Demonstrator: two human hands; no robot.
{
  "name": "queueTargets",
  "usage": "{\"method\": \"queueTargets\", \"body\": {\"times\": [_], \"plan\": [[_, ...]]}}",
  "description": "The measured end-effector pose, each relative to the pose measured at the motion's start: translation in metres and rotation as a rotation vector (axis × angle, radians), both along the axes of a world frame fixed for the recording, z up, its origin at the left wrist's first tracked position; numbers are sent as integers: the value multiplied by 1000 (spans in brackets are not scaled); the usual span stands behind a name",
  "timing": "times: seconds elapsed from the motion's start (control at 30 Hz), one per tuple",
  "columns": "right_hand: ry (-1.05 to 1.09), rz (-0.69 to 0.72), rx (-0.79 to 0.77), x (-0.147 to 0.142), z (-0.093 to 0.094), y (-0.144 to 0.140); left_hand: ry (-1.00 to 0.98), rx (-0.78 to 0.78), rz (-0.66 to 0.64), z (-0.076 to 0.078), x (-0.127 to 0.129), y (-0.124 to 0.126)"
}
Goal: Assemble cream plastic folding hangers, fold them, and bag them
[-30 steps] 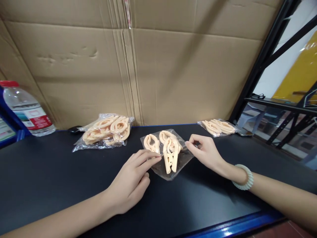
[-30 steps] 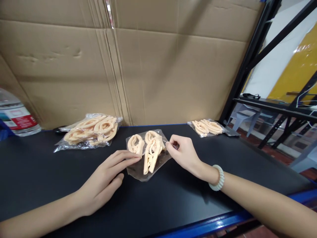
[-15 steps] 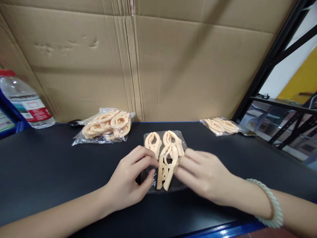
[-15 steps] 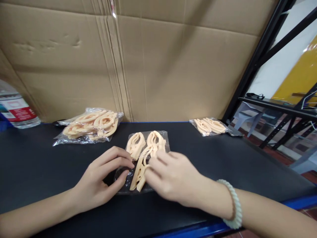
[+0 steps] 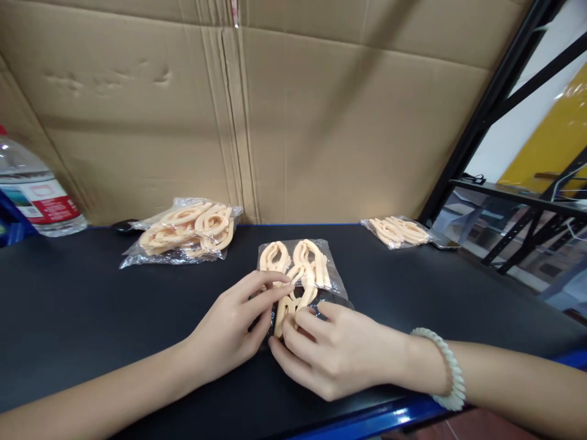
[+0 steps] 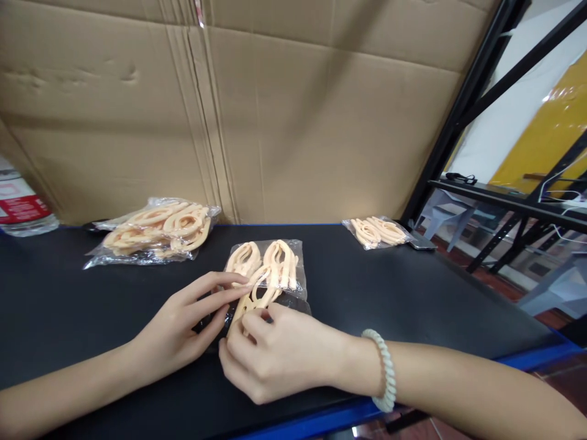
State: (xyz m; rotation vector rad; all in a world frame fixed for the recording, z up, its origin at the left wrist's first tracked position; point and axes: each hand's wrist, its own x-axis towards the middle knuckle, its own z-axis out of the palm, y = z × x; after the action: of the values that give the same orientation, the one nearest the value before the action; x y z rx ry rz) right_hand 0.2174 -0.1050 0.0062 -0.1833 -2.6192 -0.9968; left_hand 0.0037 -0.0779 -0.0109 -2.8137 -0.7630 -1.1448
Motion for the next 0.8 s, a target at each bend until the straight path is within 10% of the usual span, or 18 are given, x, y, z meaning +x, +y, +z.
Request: {"method": "queueTargets", "body": {"times": [0.47, 0.8], "plan": [[184, -410, 137, 5, 3, 18, 18, 12, -50, 2, 0, -1], [251, -332, -789, 89, 36, 50, 15, -183, -104, 32, -29, 7]]}}
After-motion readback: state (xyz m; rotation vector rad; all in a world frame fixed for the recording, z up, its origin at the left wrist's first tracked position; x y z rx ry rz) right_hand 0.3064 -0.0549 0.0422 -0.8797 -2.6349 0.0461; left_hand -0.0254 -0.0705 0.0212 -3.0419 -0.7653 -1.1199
